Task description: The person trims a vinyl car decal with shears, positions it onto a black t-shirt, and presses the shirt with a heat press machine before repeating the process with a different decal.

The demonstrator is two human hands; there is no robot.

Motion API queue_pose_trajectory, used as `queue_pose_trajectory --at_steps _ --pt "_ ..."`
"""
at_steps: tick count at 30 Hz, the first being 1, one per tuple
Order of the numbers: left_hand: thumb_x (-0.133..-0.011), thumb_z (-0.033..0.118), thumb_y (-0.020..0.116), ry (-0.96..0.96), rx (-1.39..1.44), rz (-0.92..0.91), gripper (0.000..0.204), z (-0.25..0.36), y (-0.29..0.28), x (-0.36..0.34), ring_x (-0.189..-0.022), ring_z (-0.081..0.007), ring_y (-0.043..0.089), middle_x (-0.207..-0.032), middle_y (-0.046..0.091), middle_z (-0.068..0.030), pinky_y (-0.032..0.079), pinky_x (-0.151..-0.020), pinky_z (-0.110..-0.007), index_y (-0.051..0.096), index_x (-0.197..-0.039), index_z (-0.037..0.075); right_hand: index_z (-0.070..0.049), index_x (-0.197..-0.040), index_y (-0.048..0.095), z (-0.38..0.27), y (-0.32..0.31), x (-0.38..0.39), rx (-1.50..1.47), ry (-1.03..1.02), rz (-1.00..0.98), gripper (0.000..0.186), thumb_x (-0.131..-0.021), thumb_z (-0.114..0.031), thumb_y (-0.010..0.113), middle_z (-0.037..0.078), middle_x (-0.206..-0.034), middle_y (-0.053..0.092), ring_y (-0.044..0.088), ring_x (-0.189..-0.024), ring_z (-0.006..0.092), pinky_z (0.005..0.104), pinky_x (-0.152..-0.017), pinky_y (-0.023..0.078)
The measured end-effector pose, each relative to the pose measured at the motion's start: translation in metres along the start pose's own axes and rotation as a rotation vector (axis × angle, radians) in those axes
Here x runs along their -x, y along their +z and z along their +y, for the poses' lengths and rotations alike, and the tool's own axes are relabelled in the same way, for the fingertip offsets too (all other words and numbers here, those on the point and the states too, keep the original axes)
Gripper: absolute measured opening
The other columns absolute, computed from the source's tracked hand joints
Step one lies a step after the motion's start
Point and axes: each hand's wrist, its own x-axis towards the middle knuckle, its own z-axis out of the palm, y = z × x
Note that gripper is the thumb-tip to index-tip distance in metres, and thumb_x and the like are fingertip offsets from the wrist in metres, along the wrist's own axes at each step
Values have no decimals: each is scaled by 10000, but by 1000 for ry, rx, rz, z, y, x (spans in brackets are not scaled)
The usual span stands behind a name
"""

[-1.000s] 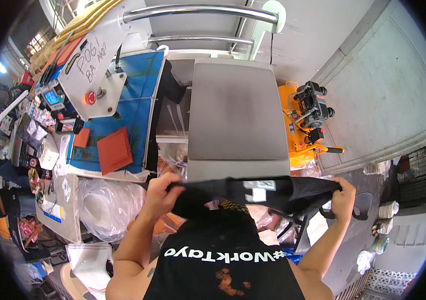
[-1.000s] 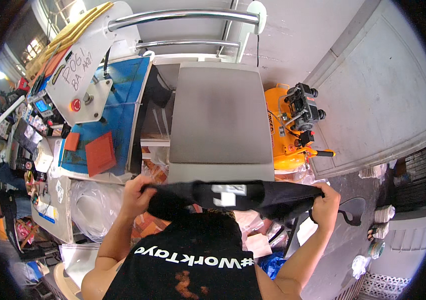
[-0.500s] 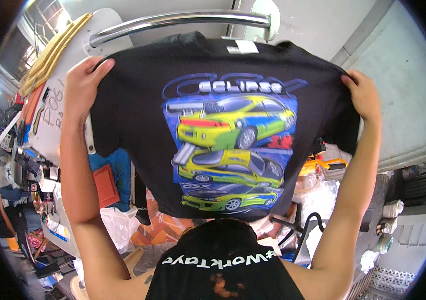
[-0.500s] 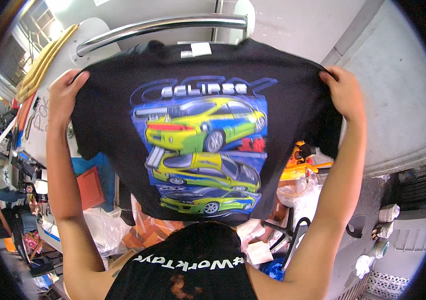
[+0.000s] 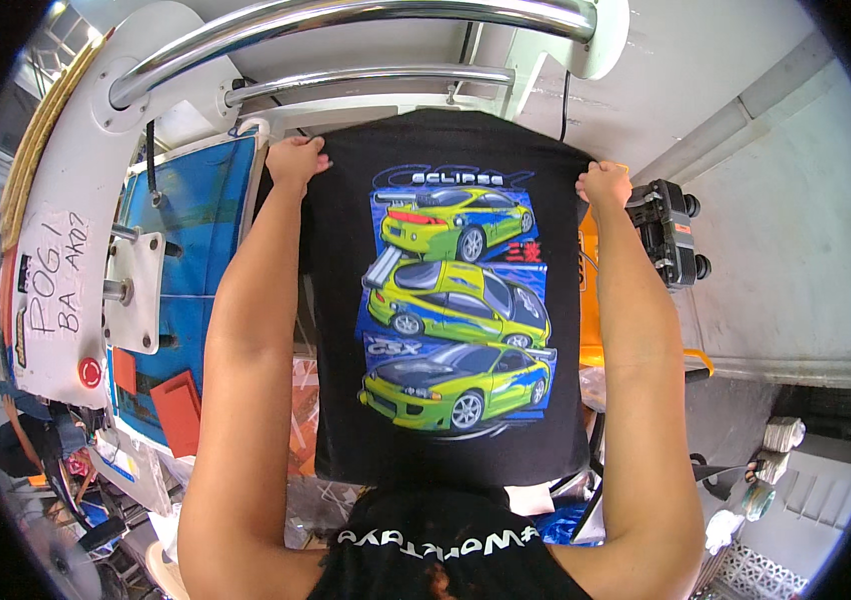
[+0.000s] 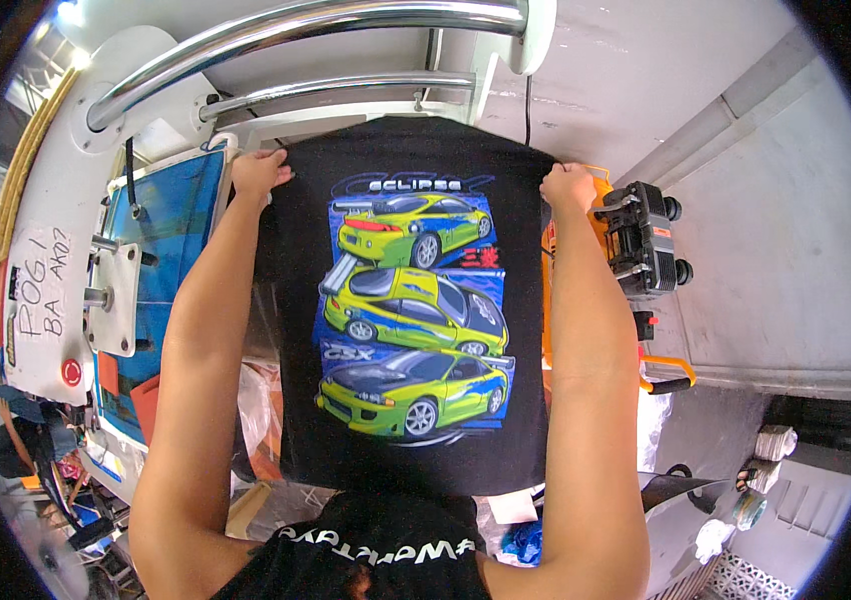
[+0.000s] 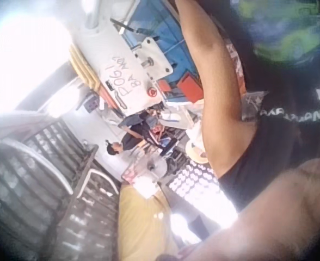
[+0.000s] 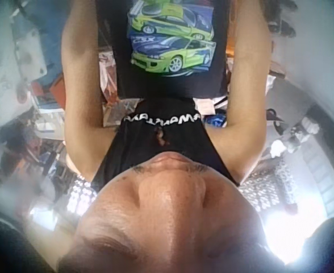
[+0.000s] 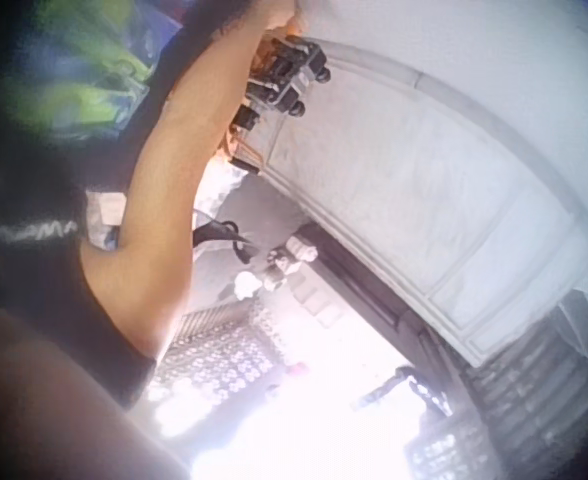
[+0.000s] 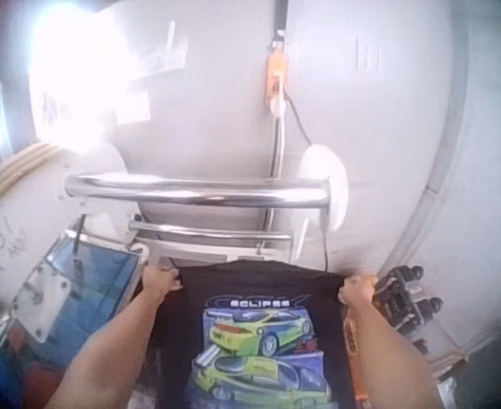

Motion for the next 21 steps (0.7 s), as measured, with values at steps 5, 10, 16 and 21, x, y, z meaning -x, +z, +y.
queue_pose_trajectory --at_steps 5,10,16,21 --pt "-855 147 727 728 -550 25 391 3 34 22 -1075 -322 648 -1126 677 -169 511 -966 -414 649 -1224 44 -55 -1235 632 -29 29 29 305 -610 84 467 -888 -363 685 210 -1240 649 613 -1148 382 461 -1006 463" --pt "-963 416 564 984 -999 -310 544 -15 79 88 -1427 -347 359 -1525 424 -121 231 -1155 -621 498 -1437 157 -251 -1563 296 -14 49 97 877 -748 -217 676 -987 -588 403 71 -1648 194 110 -1527 333 594 -1202 137" --pt "-952 418 570 854 -1045 -159 617 -56 15 188 -1454 -413 268 -1567 344 -153 183 -1166 -622 432 -1487 145 -206 -1572 259 48 -11 200 843 -639 -175 664 -1009 -528 398 132 -1645 170 130 -1514 379 576 -1195 179" --pt "-950 362 600 619 -846 -204 628 -89 -85 337 -1370 -427 389 -1533 393 -166 306 -1138 -532 417 -1478 77 -64 -1546 281 146 -97 325 325 -296 -221 664 -1019 -429 457 318 -1536 309 313 -1432 443 457 -1195 241"
